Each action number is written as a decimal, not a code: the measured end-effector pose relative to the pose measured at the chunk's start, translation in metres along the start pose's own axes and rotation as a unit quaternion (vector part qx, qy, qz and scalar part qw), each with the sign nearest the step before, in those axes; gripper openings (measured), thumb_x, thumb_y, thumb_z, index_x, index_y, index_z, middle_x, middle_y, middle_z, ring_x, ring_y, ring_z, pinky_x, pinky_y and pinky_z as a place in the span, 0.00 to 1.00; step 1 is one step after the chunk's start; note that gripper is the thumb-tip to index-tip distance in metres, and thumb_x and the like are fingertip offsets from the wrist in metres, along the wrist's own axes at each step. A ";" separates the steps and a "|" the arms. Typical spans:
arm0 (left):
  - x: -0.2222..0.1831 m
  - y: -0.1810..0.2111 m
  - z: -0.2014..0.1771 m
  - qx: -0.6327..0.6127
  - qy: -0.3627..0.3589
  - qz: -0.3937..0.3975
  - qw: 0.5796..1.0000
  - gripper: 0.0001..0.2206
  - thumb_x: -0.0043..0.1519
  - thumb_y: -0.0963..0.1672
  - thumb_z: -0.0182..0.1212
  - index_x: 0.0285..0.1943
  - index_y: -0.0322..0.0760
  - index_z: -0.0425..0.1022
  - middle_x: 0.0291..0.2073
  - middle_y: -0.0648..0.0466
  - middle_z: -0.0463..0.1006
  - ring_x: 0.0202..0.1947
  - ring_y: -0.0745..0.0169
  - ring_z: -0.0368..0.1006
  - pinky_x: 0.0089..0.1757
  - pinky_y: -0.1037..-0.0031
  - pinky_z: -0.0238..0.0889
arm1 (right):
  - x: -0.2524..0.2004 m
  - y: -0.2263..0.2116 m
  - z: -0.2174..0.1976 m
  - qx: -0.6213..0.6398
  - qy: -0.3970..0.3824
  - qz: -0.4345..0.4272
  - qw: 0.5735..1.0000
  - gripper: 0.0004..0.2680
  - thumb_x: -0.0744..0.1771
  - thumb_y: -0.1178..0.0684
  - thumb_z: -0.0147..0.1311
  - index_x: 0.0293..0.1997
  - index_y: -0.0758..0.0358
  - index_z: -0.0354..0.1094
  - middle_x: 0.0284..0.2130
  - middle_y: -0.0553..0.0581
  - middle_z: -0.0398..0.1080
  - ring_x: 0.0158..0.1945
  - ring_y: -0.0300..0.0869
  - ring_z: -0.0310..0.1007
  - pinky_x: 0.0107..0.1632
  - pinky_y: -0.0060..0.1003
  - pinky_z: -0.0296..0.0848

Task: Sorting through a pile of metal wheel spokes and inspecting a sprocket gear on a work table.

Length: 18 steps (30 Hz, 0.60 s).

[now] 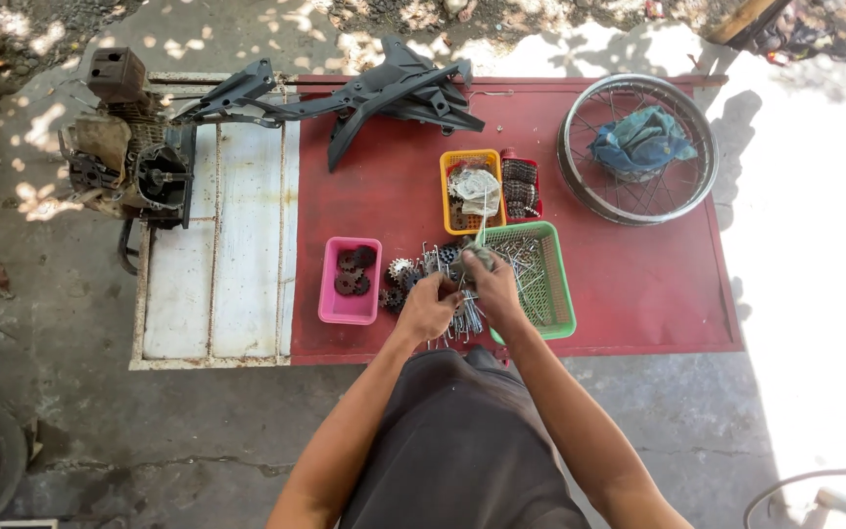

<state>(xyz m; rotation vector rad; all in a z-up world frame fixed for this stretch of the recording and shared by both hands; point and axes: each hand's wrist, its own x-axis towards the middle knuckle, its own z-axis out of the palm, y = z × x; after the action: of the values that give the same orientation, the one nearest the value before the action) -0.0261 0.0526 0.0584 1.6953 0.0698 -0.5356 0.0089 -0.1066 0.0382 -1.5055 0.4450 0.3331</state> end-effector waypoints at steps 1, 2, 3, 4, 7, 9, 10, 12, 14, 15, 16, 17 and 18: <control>-0.002 -0.001 -0.006 0.003 -0.006 0.000 1.000 0.06 0.68 0.39 0.54 0.48 0.25 0.73 0.29 0.43 0.74 0.30 0.55 0.70 0.33 0.57 0.63 | -0.010 0.007 0.007 0.004 0.006 0.001 1.000 0.11 0.70 0.47 0.58 0.51 0.64 0.72 0.37 0.65 0.75 0.38 0.51 0.73 0.40 0.42 0.74; 0.000 -0.001 -0.012 0.004 -0.005 0.004 1.000 0.06 0.68 0.38 0.53 0.48 0.25 0.73 0.30 0.43 0.74 0.31 0.54 0.71 0.34 0.57 0.64 | -0.016 0.013 0.014 0.009 -0.008 0.002 1.000 0.10 0.70 0.49 0.59 0.50 0.65 0.72 0.35 0.65 0.75 0.37 0.50 0.75 0.39 0.42 0.75; 0.002 0.000 -0.017 0.004 -0.004 0.008 1.000 0.06 0.68 0.38 0.52 0.47 0.26 0.73 0.30 0.43 0.75 0.32 0.52 0.72 0.34 0.57 0.66 | -0.023 0.018 0.021 0.014 -0.021 0.003 1.000 0.09 0.69 0.51 0.59 0.49 0.65 0.73 0.34 0.64 0.75 0.35 0.49 0.76 0.37 0.41 0.76; 0.000 -0.002 -0.020 0.008 -0.011 0.009 1.000 0.06 0.68 0.38 0.52 0.47 0.26 0.73 0.30 0.43 0.75 0.32 0.52 0.72 0.34 0.57 0.66 | -0.025 0.020 0.023 0.018 -0.015 0.003 1.000 0.09 0.69 0.51 0.59 0.49 0.65 0.73 0.34 0.64 0.75 0.35 0.49 0.76 0.37 0.41 0.76; -0.002 -0.009 -0.028 0.016 -0.056 0.012 0.998 0.08 0.69 0.38 0.49 0.47 0.26 0.75 0.29 0.43 0.76 0.29 0.55 0.70 0.33 0.59 0.65 | -0.026 0.023 0.030 0.039 0.002 -0.032 0.999 0.04 0.68 0.55 0.61 0.45 0.61 0.75 0.25 0.59 0.74 0.28 0.43 0.77 0.34 0.36 0.76; -0.005 -0.014 -0.030 0.026 -0.069 -0.007 0.997 0.07 0.69 0.39 0.51 0.46 0.29 0.76 0.27 0.47 0.76 0.30 0.57 0.71 0.33 0.61 0.64 | -0.030 0.020 0.031 0.038 0.025 -0.021 0.999 0.06 0.68 0.53 0.61 0.45 0.62 0.75 0.30 0.61 0.75 0.30 0.46 0.74 0.34 0.38 0.76; -0.006 -0.015 -0.031 0.030 -0.077 -0.007 0.997 0.07 0.69 0.39 0.51 0.46 0.29 0.76 0.27 0.47 0.76 0.30 0.57 0.71 0.33 0.61 0.64 | -0.027 0.018 0.028 0.043 0.032 -0.020 0.998 0.06 0.68 0.53 0.61 0.45 0.62 0.75 0.30 0.61 0.75 0.30 0.46 0.74 0.34 0.38 0.76; -0.008 -0.019 -0.030 0.061 -0.088 -0.046 0.993 0.05 0.66 0.41 0.59 0.46 0.34 0.77 0.27 0.51 0.77 0.29 0.61 0.72 0.34 0.66 0.65 | -0.022 0.013 0.019 0.041 0.075 -0.002 0.996 0.08 0.70 0.50 0.59 0.48 0.64 0.73 0.33 0.64 0.75 0.34 0.49 0.73 0.38 0.43 0.76; -0.013 -0.017 -0.029 0.065 -0.095 -0.043 0.992 0.05 0.64 0.41 0.61 0.45 0.32 0.77 0.28 0.48 0.77 0.30 0.58 0.72 0.34 0.63 0.65 | -0.017 0.005 0.012 0.085 0.108 -0.014 0.990 0.07 0.69 0.51 0.58 0.47 0.63 0.73 0.33 0.61 0.75 0.34 0.45 0.75 0.36 0.39 0.76; -0.016 -0.015 -0.027 0.068 -0.097 -0.040 0.992 0.06 0.63 0.41 0.63 0.44 0.30 0.77 0.29 0.44 0.77 0.31 0.55 0.72 0.34 0.60 0.64 | -0.015 0.001 0.008 0.126 0.136 -0.027 0.982 0.06 0.69 0.52 0.58 0.46 0.62 0.73 0.34 0.57 0.75 0.35 0.41 0.76 0.35 0.35 0.76; -0.016 -0.017 -0.025 0.068 -0.098 -0.042 0.992 0.06 0.63 0.41 0.63 0.44 0.30 0.77 0.29 0.44 0.77 0.31 0.55 0.72 0.34 0.60 0.64 | -0.018 -0.001 0.008 0.127 0.137 -0.025 0.982 0.06 0.69 0.52 0.58 0.46 0.62 0.73 0.34 0.57 0.75 0.35 0.41 0.76 0.35 0.35 0.76; -0.015 -0.018 -0.022 0.066 -0.092 -0.043 0.993 0.06 0.62 0.40 0.64 0.44 0.30 0.77 0.29 0.45 0.77 0.30 0.56 0.72 0.34 0.61 0.64 | -0.021 -0.004 0.007 0.144 0.158 -0.027 0.977 0.05 0.68 0.52 0.59 0.43 0.62 0.73 0.32 0.55 0.74 0.34 0.41 0.76 0.35 0.36 0.76; -0.011 -0.019 -0.019 0.065 -0.086 -0.041 0.993 0.06 0.61 0.40 0.65 0.44 0.31 0.78 0.29 0.45 0.78 0.30 0.56 0.72 0.33 0.62 0.65 | -0.021 -0.007 0.006 0.162 0.178 -0.030 0.970 0.04 0.68 0.53 0.60 0.40 0.61 0.73 0.29 0.53 0.73 0.33 0.41 0.76 0.35 0.38 0.77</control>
<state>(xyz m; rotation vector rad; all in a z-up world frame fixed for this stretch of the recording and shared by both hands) -0.0364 0.0772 0.0475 1.7708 -0.0200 -0.7608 -0.0053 -0.0997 0.0546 -1.2543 0.7002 -0.0619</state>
